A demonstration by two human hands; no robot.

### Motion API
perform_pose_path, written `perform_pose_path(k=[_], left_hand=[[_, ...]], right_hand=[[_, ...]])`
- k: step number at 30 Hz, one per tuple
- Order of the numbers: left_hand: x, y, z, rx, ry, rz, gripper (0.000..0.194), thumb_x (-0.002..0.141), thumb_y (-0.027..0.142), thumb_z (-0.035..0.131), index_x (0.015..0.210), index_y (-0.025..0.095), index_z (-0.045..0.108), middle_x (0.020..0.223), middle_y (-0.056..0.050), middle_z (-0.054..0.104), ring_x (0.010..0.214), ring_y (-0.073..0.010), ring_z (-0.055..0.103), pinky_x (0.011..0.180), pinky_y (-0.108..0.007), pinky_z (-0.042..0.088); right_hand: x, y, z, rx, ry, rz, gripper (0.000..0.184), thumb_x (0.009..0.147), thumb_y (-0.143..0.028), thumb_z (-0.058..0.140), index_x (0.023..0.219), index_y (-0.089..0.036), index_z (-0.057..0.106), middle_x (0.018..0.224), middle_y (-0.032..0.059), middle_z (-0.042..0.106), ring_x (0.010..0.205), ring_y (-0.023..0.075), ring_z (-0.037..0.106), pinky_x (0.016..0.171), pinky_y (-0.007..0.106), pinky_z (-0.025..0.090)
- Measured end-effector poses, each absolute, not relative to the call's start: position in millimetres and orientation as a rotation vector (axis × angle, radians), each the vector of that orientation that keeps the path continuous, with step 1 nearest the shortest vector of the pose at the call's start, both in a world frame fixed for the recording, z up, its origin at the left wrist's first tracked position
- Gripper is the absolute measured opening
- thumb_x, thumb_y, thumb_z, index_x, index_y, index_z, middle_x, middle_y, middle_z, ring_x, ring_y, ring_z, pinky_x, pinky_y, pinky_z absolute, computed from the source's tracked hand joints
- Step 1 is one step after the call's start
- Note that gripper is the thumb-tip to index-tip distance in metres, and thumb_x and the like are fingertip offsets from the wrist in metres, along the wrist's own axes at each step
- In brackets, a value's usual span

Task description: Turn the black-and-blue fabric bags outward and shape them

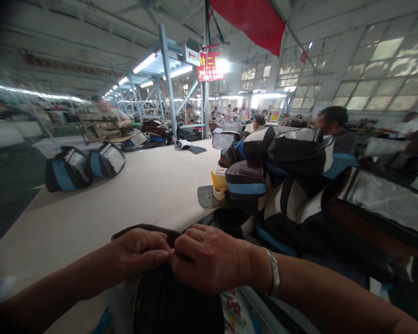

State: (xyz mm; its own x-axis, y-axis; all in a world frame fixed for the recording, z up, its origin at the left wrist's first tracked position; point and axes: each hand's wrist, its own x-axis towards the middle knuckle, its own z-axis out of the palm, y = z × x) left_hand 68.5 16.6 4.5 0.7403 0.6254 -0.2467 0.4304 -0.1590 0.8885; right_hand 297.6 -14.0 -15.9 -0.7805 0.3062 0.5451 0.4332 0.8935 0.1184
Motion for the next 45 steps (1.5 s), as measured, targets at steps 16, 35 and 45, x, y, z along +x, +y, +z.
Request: perform_pose_path(k=[16,35,45], left_hand=[[81.8,-4.3,39.3,2.065,0.909,0.384,0.014,0.077,0.017,0.054,0.063,0.017,0.053,0.076,0.003,0.053,0.071,-0.0111,0.049,0.063,-0.022,0.038],[-18.9,-8.7,32.1,1.743,0.910,0.374,0.015,0.076,0.029,0.059,0.082,0.018,0.067,0.090,-0.002,0.061,0.089,-0.0200,0.054,0.079,-0.026,0.041],[7.1,-19.6,13.7,1.688,1.123,0.353,0.030,0.079,0.044,0.064,0.082,0.014,0.065,0.072,0.002,0.052,0.065,-0.0121,0.041,0.061,-0.026,0.032]], right_hand=[[306.8,26.5,47.5,-0.686,-2.505,1.313,0.020,0.089,-0.029,0.062,0.089,-0.010,0.065,0.073,-0.0041,0.053,0.066,0.0065,0.045,0.060,0.018,0.038],[238.3,27.2,-0.3,-0.317,-2.252,1.361,0.024,0.082,-0.027,0.074,0.096,-0.012,0.063,0.093,0.0032,0.060,0.089,0.0138,0.054,0.083,0.027,0.044],[232.9,19.5,-1.3,-0.308,-2.151,1.445,0.021,0.078,-0.019,0.078,0.092,-0.011,0.064,0.086,0.0007,0.060,0.079,0.0108,0.054,0.073,0.024,0.044]])
